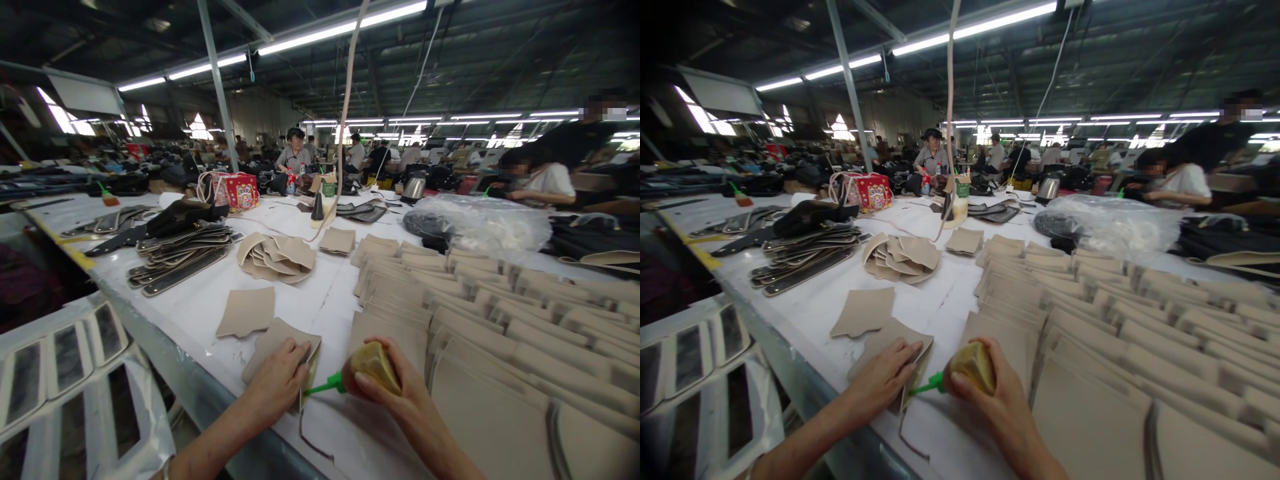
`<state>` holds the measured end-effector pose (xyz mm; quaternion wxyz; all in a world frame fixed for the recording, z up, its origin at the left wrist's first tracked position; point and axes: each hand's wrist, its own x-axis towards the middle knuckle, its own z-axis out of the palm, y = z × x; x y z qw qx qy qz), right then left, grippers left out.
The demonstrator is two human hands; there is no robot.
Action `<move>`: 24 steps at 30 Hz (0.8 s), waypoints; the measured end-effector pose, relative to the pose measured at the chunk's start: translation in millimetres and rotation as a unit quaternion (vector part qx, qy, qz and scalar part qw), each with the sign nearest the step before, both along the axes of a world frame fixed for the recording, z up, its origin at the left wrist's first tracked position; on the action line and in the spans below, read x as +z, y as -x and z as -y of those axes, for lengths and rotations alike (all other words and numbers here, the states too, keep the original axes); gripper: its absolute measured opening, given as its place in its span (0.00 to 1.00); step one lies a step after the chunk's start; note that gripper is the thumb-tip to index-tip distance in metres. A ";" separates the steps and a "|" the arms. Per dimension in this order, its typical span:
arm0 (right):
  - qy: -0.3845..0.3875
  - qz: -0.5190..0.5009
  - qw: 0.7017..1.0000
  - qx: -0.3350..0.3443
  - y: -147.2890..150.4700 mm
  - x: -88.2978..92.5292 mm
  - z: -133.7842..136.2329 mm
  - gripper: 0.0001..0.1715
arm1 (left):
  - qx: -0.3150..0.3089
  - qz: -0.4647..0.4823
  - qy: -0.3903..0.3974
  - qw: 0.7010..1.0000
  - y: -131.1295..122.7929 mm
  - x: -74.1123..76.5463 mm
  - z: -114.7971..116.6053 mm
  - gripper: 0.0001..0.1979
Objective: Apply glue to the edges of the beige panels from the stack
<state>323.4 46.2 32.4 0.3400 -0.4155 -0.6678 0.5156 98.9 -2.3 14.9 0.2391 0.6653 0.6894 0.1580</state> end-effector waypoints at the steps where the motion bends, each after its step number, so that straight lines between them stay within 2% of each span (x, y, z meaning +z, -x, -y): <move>1: 0.012 -0.009 1.000 0.012 0.3 0.4 3.0 0.32 | 0.000 0.001 0.000 1.000 0.0 -0.3 0.0 0.22; 3: 0.036 -0.035 0.998 0.025 0.8 2.6 8.3 0.32 | 0.003 0.005 0.001 1.000 0.0 -1.1 -0.5 0.22; 6: 0.079 -0.098 0.992 0.006 -1.6 7.8 9.9 0.29 | 0.012 0.024 -0.004 1.000 0.1 -1.0 -1.7 0.22; 9: 0.174 -0.190 0.966 -0.010 -12.2 10.2 3.1 0.25 | 0.021 0.064 -0.011 0.998 3.7 1.6 -0.3 0.22; 12: 0.260 -0.276 0.925 -0.027 -29.8 9.0 -9.0 0.25 | 0.063 0.069 -0.053 0.994 17.2 2.0 5.3 0.22; 15: 0.310 -0.365 0.873 -0.091 -45.4 12.2 -21.6 0.21 | 0.170 -0.021 -0.127 0.977 41.0 -5.1 9.1 0.25; 16: 0.324 -0.395 0.851 -0.123 -49.3 15.2 -25.5 0.20 | 0.198 -0.046 -0.129 0.970 49.3 -8.6 8.6 0.26; 18: 0.352 -0.444 0.804 -0.184 -56.2 22.0 -32.9 0.20 | 0.220 -0.052 -0.084 0.971 63.3 -15.1 4.9 0.26; 20: 0.378 -0.478 0.759 -0.228 -64.3 26.3 -39.9 0.19 | 0.209 0.012 -0.029 0.977 71.8 -18.2 -1.1 0.20; 22: 0.400 -0.508 0.727 -0.232 -75.1 25.5 -46.1 0.18 | 0.197 0.155 0.008 0.968 74.7 -15.5 -6.7 0.13; 24: 0.404 -0.537 0.715 -0.191 -87.0 21.6 -50.4 0.17 | 0.213 0.336 0.045 0.916 73.9 -7.0 -10.9 0.13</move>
